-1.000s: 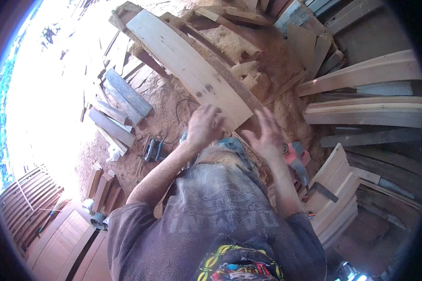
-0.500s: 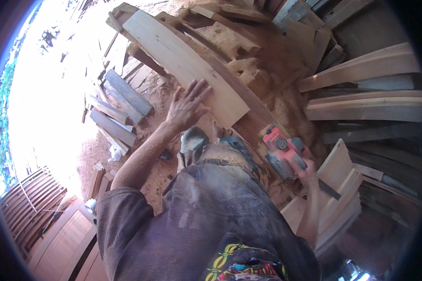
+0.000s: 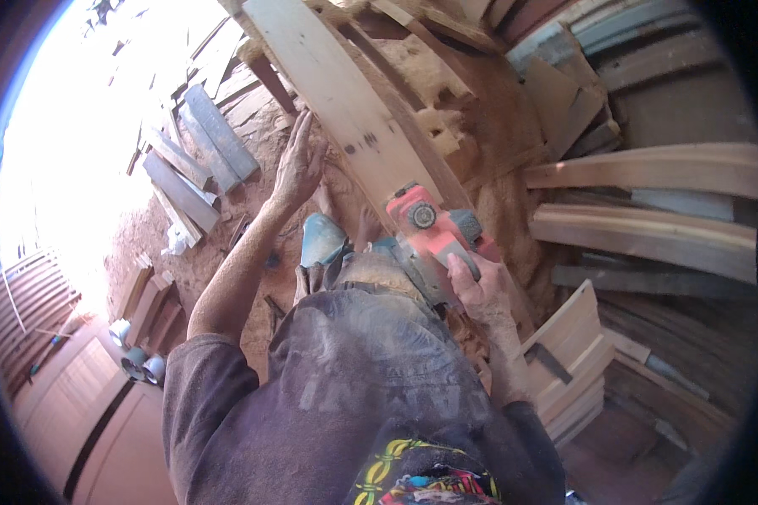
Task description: The person uses a circular saw to cut a long wooden plank into smaller pieces on a workbench. After cutting, the person uses a handheld sander to smooth the edges of the cut wood.
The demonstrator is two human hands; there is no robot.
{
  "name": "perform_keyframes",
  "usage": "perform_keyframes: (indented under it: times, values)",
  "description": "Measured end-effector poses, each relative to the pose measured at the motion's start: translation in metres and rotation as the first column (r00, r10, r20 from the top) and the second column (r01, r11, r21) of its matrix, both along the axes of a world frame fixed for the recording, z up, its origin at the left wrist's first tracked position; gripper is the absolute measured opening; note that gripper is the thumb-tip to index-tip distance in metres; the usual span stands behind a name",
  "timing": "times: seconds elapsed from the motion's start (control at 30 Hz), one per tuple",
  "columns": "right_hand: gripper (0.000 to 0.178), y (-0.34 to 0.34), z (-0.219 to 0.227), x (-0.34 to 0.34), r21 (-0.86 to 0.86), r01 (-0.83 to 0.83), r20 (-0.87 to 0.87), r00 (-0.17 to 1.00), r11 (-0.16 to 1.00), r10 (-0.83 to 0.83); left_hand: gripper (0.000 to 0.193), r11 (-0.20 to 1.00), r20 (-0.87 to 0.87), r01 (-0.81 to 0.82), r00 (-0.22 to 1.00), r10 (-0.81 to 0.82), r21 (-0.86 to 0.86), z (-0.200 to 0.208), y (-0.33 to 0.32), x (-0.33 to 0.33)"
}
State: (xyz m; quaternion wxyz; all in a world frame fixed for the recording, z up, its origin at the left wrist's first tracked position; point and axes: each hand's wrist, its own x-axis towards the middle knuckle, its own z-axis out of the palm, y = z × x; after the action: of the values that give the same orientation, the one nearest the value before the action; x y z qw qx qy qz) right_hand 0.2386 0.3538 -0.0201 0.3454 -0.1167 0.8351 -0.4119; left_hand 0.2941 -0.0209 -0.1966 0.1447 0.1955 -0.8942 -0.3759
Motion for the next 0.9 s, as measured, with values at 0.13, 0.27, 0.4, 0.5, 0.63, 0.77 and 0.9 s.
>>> perform_keyframes:
  times: [0.13, 0.27, 0.4, 0.5, 0.63, 0.77, 0.9]
  values:
    - [0.043, -0.049, -0.004, -0.017, 0.062, -0.006, 0.031, 1.000, 0.998, 0.004, 0.069, 0.973, 0.046, -0.066, 0.997, 0.057, 0.222, -0.033, 0.003, 0.027]
    - [0.043, -0.090, -0.025, -0.042, -0.054, 0.048, 0.103, 0.994, 0.997, -0.042, 0.095, 0.811, 0.169, -0.054, 0.984, -0.056, 0.583, -0.029, 0.028, 0.031]
    - [0.042, -0.138, -0.036, -0.070, -0.052, 0.020, 0.098, 0.995, 0.998, -0.015, 0.109, 0.677, 0.103, 0.040, 0.980, -0.171, 0.735, -0.027, 0.045, 0.020]
    - [0.042, -0.178, -0.033, -0.091, -0.087, 0.009, 0.080, 0.997, 0.996, -0.003, 0.118, 0.584, 0.104, 0.077, 0.957, -0.270, 0.808, 0.004, 0.039, 0.006]
    - [0.043, -0.231, -0.033, -0.116, -0.155, -0.037, 0.052, 0.998, 0.987, 0.045, 0.114, 0.592, 0.074, 0.083, 0.969, -0.235, 0.802, 0.025, 0.038, -0.018]
    - [0.045, -0.282, -0.034, -0.139, -0.174, -0.038, 0.035, 0.998, 0.984, 0.045, 0.122, 0.646, 0.317, -0.079, 0.912, -0.262, 0.759, 0.018, 0.039, -0.027]
    - [0.046, -0.332, -0.039, -0.163, -0.167, -0.052, 0.021, 0.998, 0.985, 0.056, 0.127, 0.727, 0.510, -0.102, 0.778, -0.368, 0.679, 0.019, 0.034, -0.035]
